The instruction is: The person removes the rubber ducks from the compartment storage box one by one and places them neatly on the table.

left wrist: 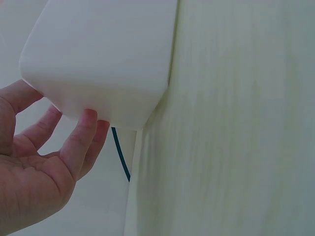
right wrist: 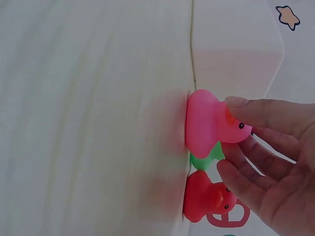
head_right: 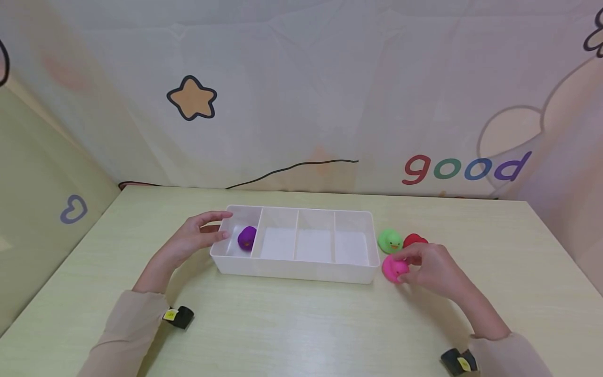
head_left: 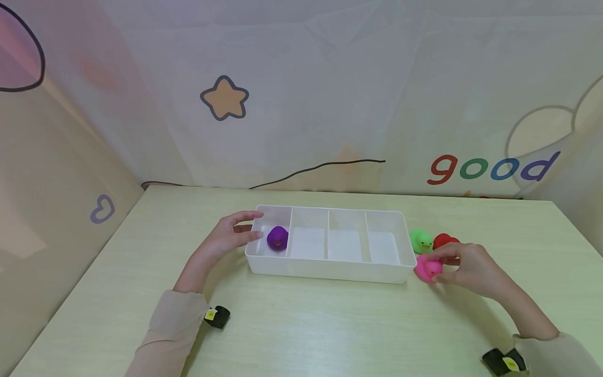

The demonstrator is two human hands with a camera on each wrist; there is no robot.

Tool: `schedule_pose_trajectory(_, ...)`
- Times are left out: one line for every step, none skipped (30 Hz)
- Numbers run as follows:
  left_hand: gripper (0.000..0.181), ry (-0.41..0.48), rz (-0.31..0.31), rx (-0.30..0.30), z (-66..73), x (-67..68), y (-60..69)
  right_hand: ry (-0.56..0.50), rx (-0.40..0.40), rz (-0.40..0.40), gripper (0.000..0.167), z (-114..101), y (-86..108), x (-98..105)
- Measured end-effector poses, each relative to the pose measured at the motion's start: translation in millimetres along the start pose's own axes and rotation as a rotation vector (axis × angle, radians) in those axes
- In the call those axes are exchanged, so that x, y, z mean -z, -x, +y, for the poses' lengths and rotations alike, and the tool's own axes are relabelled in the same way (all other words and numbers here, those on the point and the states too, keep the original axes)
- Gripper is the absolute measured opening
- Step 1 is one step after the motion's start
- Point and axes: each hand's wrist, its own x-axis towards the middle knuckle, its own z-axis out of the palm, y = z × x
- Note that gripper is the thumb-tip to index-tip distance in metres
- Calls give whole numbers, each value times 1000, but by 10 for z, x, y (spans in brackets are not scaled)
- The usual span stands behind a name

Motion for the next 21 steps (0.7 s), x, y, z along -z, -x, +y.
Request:
schedule_pose_trajectory(52, -2, 2, 2, 1, 0, 1, 1, 1, -2, 30, 2, -1, 0)
schedule_pose_trajectory(52, -5, 3, 3, 3, 0, 1, -1, -2, -4, 30, 3, -1, 0)
schedule_pose_trajectory(52, -8, 4, 3, 3, 0, 1, -1, -1, -5, 29, 5, -1, 0)
schedule_pose_trajectory(52, -9, 1, 2, -1, 1, -1, 0, -2, -6, 29, 7, -1, 0)
schedule_pose_trajectory(52, -7, 2, 4, -1, 0, -2, 0, -2, -8, 29, 9, -1, 0)
schedule_pose_trajectory(52, -7, 5, 7, -1, -1, -3, 0, -3, -9, 30, 10, 0, 0)
schedule_pose_trajectory(51, -10, 9, 13, -1, -3, -5, 2, 0, -10, 30, 10, 3, 1)
schedule_pose_trajectory(52, -15, 6, 14, -4, -3, -6, 6, -3, -9, 31, 9, 8, 3)
schedule_pose_trajectory(52, -22, 5, 13, -4, -5, -5, 8, 1, -4, 32, 4, 14, 9)
schedule_pose_trajectory(53, -29, 4, 14, -4, -6, -5, 4, 6, 2, 34, -2, 21, 17)
schedule_pose_trajectory(53, -36, 8, 20, -1, -9, -3, 2, 9, 8, 35, -10, 27, 28)
schedule_pose_trajectory(53, -42, 10, 23, -1, -10, -2, 1, 16, 18, 37, -20, 33, 40)
schedule_pose_trajectory(53, -46, 12, 25, -1, -10, -3, 1, 27, 33, 38, -32, 39, 54)
schedule_pose_trajectory(53, -47, 10, 25, 0, -10, -2, -3, 35, 51, 40, -48, 43, 70)
schedule_pose_trajectory(53, -43, 13, 27, 1, -9, -2, -9, 50, 68, 41, -65, 46, 90)
schedule_pose_trajectory(53, -39, 15, 31, -1, -7, -2, -14, 63, 83, 42, -78, 45, 106)
schedule_pose_trajectory(53, -34, 17, 32, -2, -7, -2, -12, 70, 100, 42, -98, 43, 119)
schedule_pose_trajectory(53, -31, 16, 30, -4, -4, -1, -14, 79, 117, 42, -120, 40, 131)
schedule_pose_trajectory(53, -31, 16, 28, -4, -2, 1, -20, 83, 129, 42, -146, 38, 143)
schedule_pose_trajectory(53, -32, 14, 25, -3, -1, 3, -28, 83, 135, 43, -172, 33, 152)
schedule_pose_trajectory(53, -31, 14, 23, -3, 1, 6, -34, 83, 137, 43, -199, 28, 157)
